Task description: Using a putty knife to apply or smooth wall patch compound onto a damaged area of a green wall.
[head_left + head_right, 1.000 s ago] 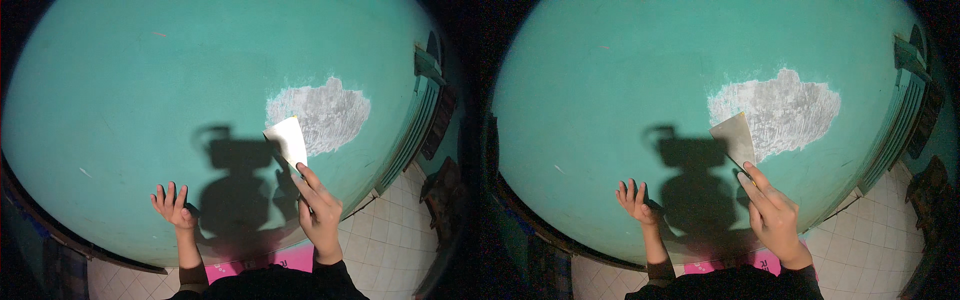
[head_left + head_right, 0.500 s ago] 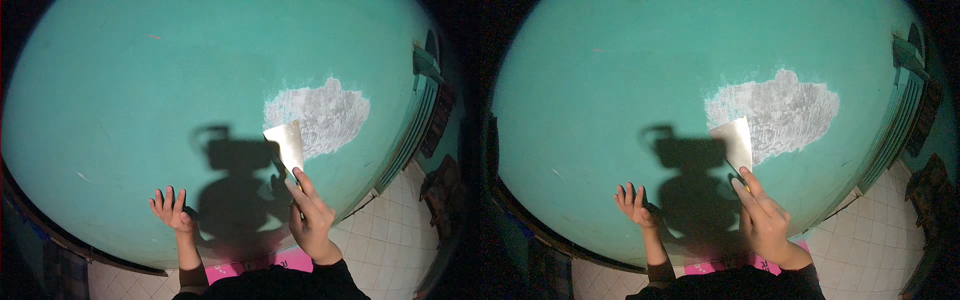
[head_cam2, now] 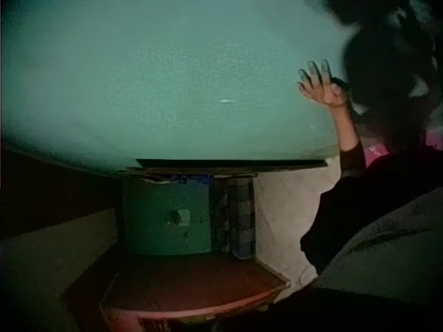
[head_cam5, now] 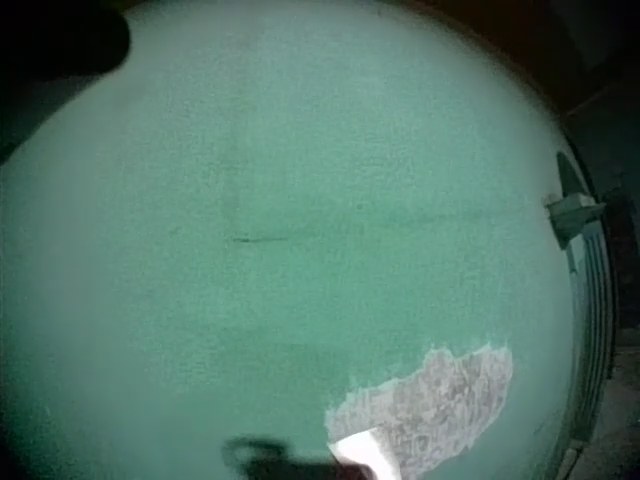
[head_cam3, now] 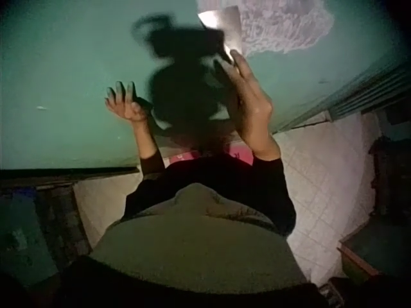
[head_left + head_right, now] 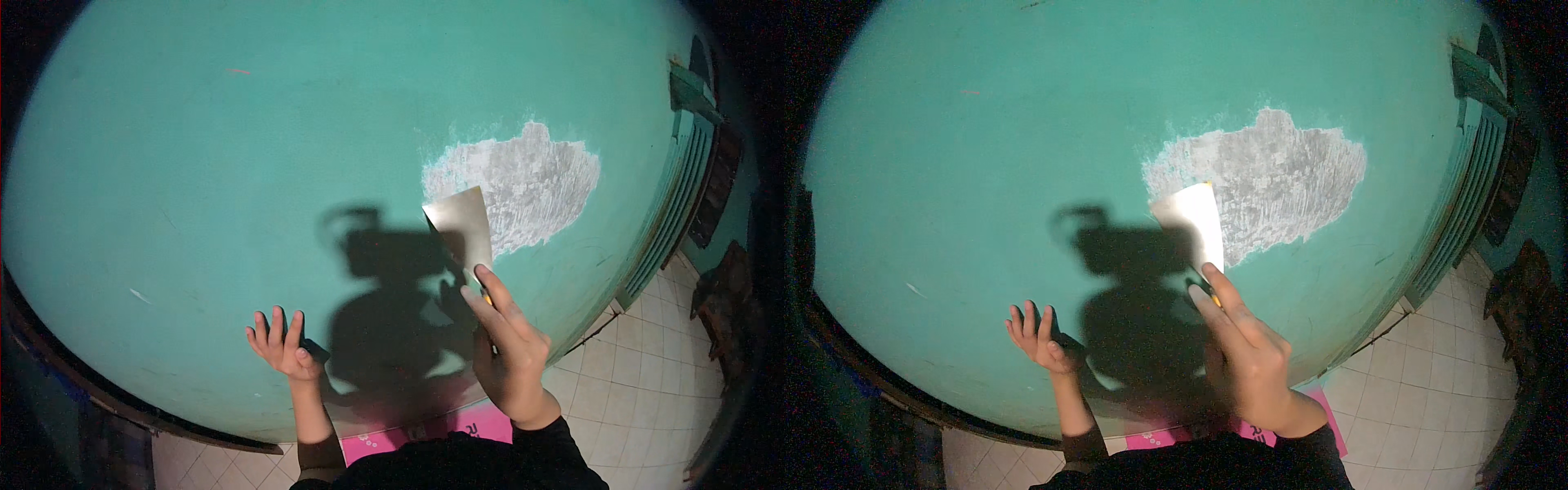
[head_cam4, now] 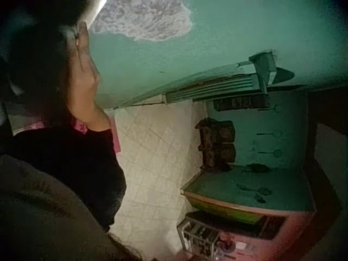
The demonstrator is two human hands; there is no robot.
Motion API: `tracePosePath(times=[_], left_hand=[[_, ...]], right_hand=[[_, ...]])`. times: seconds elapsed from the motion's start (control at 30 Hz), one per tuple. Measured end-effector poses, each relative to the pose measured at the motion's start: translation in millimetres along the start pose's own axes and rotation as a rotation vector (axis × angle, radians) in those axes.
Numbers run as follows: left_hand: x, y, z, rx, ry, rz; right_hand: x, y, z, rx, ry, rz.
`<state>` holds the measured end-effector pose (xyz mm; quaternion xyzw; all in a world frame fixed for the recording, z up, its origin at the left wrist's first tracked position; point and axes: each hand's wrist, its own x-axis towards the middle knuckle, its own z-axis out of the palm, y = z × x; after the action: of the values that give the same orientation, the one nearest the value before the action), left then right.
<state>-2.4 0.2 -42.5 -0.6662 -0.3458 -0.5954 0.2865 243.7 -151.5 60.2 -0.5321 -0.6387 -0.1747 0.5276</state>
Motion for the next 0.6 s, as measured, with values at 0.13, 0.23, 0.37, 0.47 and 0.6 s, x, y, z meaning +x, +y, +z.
tracePosePath(times=[0.13, 0.23, 0.37, 0.47, 0.6], left_hand=[[1.7, -1.7, 0.7, -0.004, -0.002, 0.007], [0.0, -0.8, 2.5, -0.009, 0.017, -0.007], [-1.5, -2.7, 3.7, -0.002, 0.007, -0.006], [-1.3, -3.3, 6.6, 0.012, 0.024, -0.004], [-2.0, -5.2, 7.6, 0.008, 0.019, -0.009]], right_hand=[[-1.2, -1.1, 5.6, 0.003, 0.006, 0.047], [-1.3, -3.1, 3.1, 0.031, -0.021, 0.077], [3.0, 2.1, 11.6, -0.006, -0.005, 0.046], [7.1, -1.5, 6.2, -0.009, 0.019, 0.013], [3.4, -1.3, 2.5, -0.043, 0.006, 0.017]])
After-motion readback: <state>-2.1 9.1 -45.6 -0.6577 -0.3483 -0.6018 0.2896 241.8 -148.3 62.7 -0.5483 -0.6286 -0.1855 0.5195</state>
